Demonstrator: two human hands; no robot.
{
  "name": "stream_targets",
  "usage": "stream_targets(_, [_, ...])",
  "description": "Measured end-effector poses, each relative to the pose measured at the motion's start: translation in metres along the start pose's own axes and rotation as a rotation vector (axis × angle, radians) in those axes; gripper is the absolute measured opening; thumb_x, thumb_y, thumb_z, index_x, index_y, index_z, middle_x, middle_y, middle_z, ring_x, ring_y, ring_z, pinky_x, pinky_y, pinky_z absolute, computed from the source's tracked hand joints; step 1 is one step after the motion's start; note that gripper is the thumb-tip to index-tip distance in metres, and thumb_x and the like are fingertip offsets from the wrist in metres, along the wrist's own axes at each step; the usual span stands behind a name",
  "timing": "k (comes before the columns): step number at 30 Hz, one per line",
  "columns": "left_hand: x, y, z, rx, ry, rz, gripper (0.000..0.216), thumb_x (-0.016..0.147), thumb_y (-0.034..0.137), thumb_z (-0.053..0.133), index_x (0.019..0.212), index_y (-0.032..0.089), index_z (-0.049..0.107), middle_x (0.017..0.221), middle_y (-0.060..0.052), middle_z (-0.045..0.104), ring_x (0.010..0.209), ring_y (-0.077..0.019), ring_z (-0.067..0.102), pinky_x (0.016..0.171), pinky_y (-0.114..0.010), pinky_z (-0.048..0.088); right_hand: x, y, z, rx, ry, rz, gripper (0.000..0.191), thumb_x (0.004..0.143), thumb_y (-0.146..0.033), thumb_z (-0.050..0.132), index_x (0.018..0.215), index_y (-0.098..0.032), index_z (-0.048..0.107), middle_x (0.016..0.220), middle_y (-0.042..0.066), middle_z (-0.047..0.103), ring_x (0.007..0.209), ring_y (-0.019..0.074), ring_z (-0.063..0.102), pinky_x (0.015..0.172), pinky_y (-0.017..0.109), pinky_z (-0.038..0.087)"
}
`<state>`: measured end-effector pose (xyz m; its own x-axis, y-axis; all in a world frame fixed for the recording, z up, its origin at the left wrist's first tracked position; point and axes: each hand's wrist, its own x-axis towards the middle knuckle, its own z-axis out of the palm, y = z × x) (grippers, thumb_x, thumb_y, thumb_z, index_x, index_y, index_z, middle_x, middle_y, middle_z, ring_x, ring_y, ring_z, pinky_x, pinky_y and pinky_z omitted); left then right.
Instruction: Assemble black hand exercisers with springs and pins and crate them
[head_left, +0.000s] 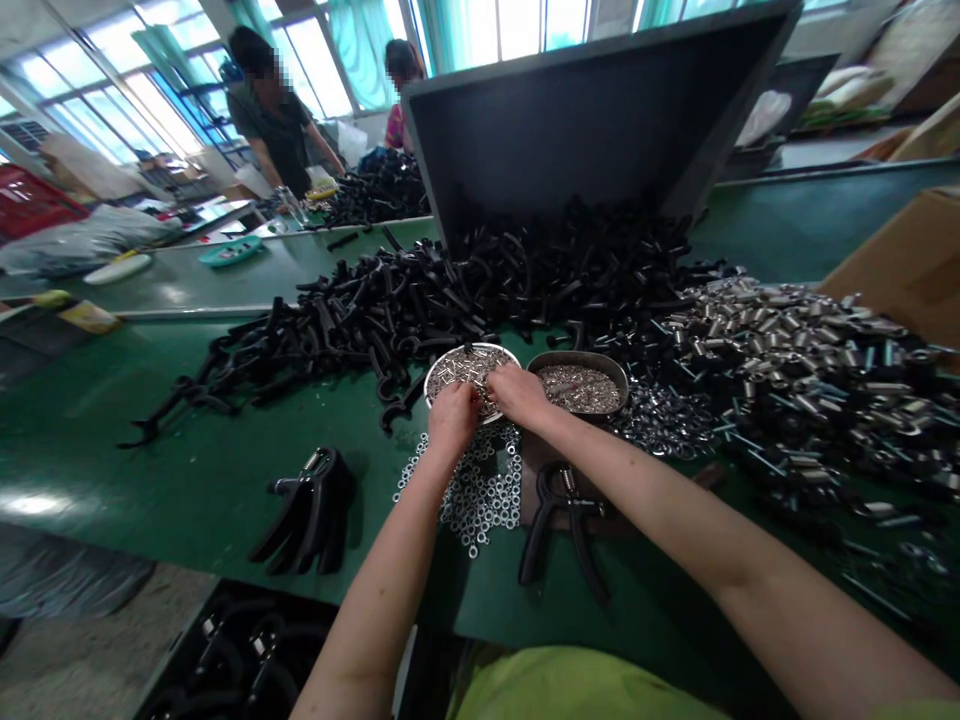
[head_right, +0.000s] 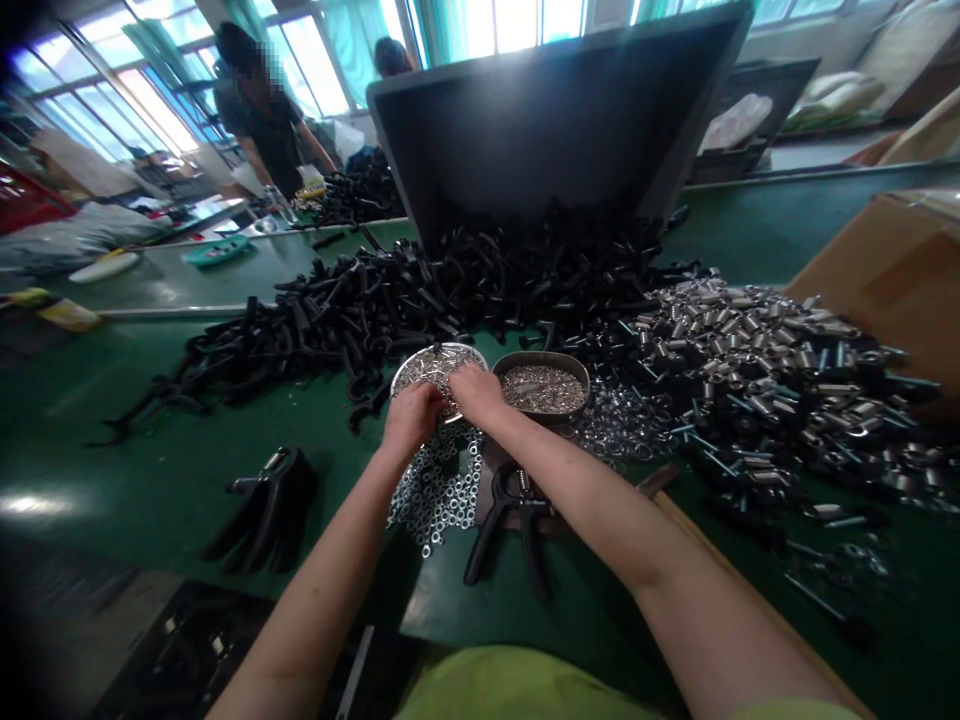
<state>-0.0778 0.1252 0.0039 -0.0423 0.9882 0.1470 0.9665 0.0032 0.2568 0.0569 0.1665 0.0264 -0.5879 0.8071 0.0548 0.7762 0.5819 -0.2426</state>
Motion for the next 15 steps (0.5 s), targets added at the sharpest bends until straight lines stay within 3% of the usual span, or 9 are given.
stream_targets(3, [0.002,0.000,-0.001,-0.001,-0.006,0.026,0.016,0.083,0.027,0.057,0.095,0.021,0.065,0.096,-0.007,0.063,0.089,-0.0215,0.059,0.076,-0.029,0.044,-0.001,0.004,0.003,0.043,0.025,0.041,0.019,0.090,-0.022,0.047,0.099,-0.014,0.061,0.102,0.015,0.066,0.102,0.0245,0.056,0.079,0.031,0.043])
stream_targets(8, [0.005,0.006,-0.001,0.022,-0.014,0.057,0.013,0.084,0.025,0.054,0.087,0.023,0.066,0.094,-0.006,0.064,0.089,-0.0215,0.059,0.073,-0.029,0.043,-0.009,0.010,-0.002,0.169,0.104,0.088,0.017,0.090,-0.022,0.048,0.100,-0.016,0.059,0.096,0.009,0.067,0.091,0.0195,0.060,0.076,0.028,0.042])
stream_targets(15, [0.003,0.007,-0.004,-0.015,0.054,0.057,0.018,0.086,0.025,0.046,0.088,0.020,0.062,0.093,-0.008,0.066,0.084,-0.0207,0.060,0.073,-0.029,0.042,-0.088,0.035,-0.019,0.399,0.114,0.087,0.014,0.085,-0.016,0.051,0.085,-0.017,0.065,0.087,0.003,0.069,0.083,0.0142,0.061,0.075,0.025,0.042])
